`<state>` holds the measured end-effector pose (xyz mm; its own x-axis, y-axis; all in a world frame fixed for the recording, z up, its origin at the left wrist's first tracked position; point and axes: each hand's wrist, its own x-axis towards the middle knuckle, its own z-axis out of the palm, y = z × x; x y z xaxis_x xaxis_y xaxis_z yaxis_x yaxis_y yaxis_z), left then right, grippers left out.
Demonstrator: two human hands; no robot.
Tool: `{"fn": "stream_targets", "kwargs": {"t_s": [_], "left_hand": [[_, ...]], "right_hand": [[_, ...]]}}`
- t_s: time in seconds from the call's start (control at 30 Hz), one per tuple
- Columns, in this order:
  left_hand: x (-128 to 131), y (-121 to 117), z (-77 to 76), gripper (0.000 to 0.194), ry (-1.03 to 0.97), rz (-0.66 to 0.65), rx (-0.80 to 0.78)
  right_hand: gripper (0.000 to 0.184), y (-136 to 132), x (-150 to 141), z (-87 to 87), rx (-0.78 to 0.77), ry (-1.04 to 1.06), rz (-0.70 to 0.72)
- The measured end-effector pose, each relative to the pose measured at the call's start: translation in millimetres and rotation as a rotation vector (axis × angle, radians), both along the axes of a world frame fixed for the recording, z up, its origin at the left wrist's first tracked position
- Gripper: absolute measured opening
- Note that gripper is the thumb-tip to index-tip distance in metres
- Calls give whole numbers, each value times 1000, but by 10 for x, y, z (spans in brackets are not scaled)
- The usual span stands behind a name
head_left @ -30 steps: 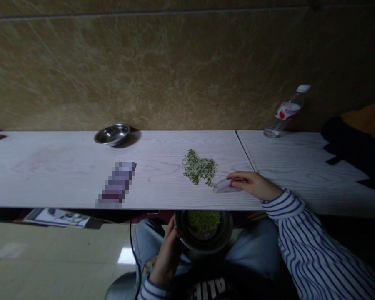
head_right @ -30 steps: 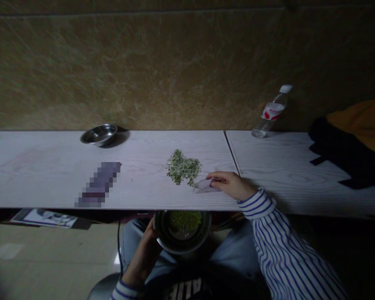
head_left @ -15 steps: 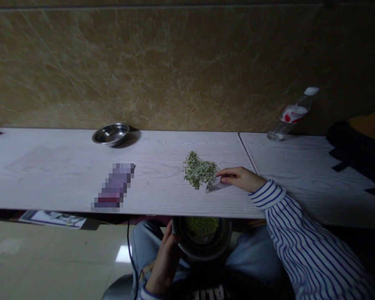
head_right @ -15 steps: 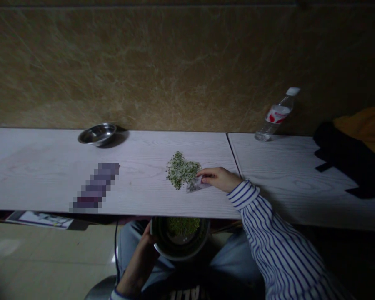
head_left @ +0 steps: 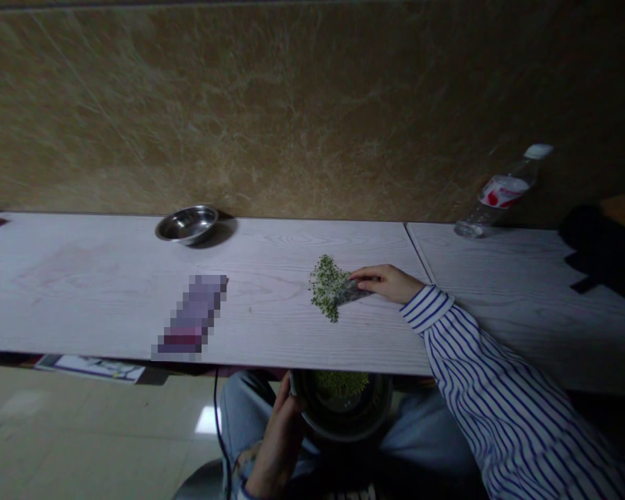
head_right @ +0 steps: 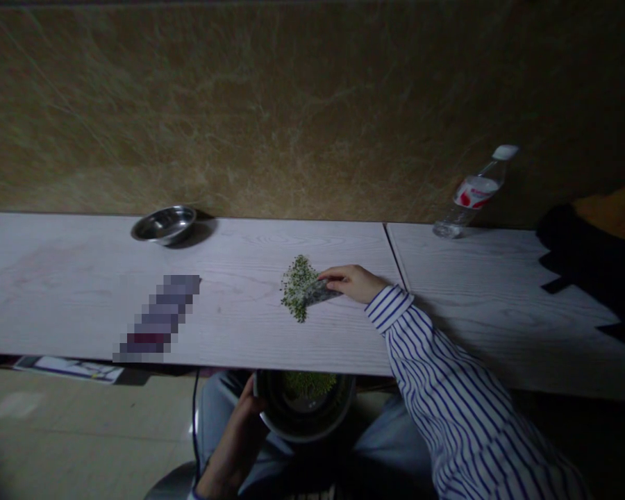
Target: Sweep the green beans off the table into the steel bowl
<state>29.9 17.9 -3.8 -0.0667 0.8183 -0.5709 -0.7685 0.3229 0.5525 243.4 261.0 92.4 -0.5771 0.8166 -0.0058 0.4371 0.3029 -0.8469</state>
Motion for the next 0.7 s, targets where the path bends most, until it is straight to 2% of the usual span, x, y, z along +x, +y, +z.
{"fn": "stream_targets", "kwargs": {"t_s": [0.2,0.43,0.6,0.7], "left_hand": [[-11,7,2,58,-15,-11,34],[-4,6,9,54,11,-6,12],[6,4,-11,56,-7,-10,34],[8,2,-11,55,-6,-15,41]], "right_hand": [[28,97,-63,-7,11,-4,-4],[28,49,3,96,92,-22,-65],[35,-196,27,83,89,77,-214],[39,-453,-80,12,34,94,-226]]}}
